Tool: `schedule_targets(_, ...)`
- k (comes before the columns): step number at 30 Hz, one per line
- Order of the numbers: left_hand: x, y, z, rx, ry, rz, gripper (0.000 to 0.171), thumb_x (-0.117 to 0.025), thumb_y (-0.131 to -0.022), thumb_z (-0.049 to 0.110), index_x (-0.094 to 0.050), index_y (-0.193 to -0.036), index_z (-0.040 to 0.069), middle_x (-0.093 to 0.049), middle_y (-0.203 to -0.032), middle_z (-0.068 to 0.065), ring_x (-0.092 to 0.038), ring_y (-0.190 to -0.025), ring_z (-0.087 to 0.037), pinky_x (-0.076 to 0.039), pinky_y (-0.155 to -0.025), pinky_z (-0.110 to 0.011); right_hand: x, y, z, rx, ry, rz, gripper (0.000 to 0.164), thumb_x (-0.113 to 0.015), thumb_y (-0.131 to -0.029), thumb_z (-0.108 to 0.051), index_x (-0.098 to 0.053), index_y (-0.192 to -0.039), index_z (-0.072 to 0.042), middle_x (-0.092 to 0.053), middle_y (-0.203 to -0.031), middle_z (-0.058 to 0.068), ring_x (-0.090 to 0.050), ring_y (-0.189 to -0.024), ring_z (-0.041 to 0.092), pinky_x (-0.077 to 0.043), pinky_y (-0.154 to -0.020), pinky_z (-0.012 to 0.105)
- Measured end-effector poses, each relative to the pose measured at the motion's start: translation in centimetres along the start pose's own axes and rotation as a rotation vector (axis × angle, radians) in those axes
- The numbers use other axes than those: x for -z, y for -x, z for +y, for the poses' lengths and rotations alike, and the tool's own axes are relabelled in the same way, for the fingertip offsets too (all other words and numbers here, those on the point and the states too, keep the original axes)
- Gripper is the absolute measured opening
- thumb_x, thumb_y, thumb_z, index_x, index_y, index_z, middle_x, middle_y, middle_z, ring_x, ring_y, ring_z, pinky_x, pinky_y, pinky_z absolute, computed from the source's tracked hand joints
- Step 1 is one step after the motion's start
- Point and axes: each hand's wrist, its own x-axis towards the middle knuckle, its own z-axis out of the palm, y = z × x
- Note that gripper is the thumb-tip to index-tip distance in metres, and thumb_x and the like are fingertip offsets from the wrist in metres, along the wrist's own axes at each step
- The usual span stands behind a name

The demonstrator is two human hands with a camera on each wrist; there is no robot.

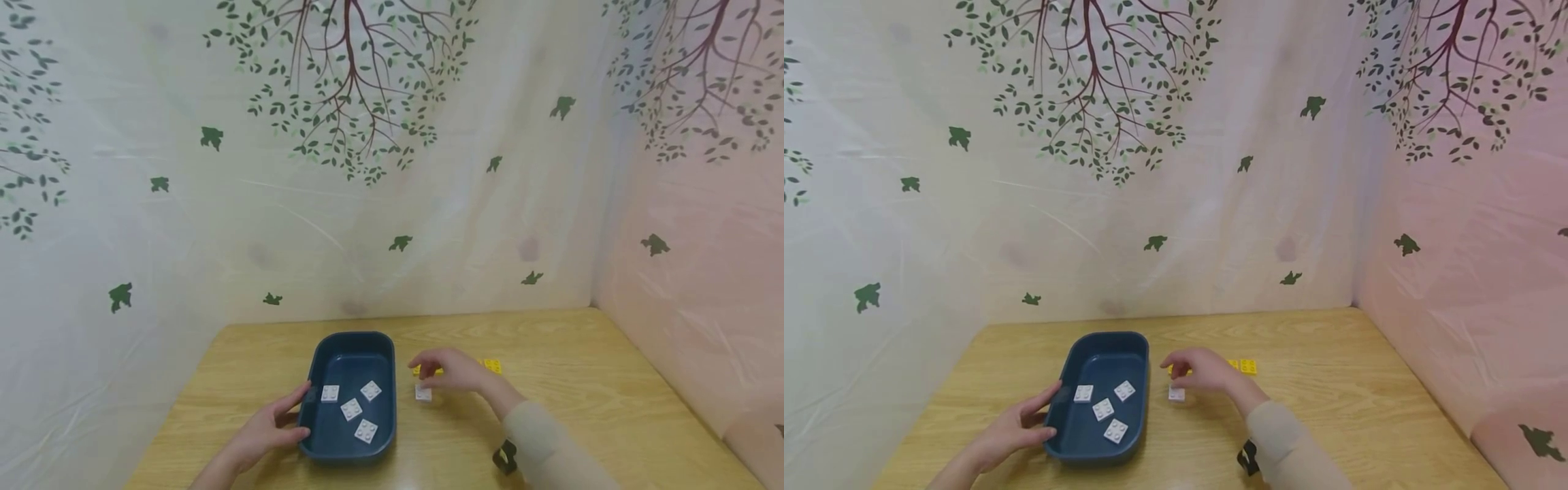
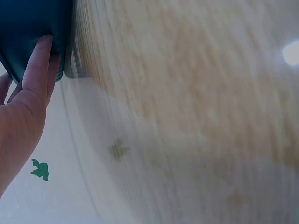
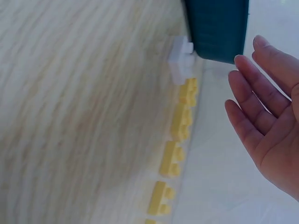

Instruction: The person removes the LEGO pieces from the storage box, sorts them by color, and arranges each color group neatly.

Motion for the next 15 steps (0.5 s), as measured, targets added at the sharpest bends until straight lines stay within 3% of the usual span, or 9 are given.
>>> schedule_targets(10,-0.1,0.1,-0.1,0.009,-0.006,0.013,0.082,-0.074,-0.089,0.016,-0.028,-0.157,0.01,-0.023,-0.157,-0.03,-0.045,-0.128,-0.051,-0.043,-0.101,-0.056,0.5,-0.7,-1.8,0.065,-0.007,0.02,0.034,-0.074,-0.09,-0.013,-0.067,-0.124,-0.01,-0.066,-0.092,-0.013,-0.061,-0.087,0.005,-0.055,-0.087,0.045)
schedule_targets(15,-0.1,0.0,-0.3,0.01,-0.007,0.011,0.082,-0.074,-0.09,0.016,-0.027,-0.157,0.01,-0.023,-0.157,-0.029,-0.045,-0.129,-0.051,-0.044,-0.101,-0.056,0.3,-1.4,-3.1,0.119,0.013,0.034,0.034,-0.074,-0.091,-0.016,-0.068,-0.124,-0.013,-0.066,-0.09,-0.014,-0.061,-0.084,0.004,-0.056,-0.084,0.039)
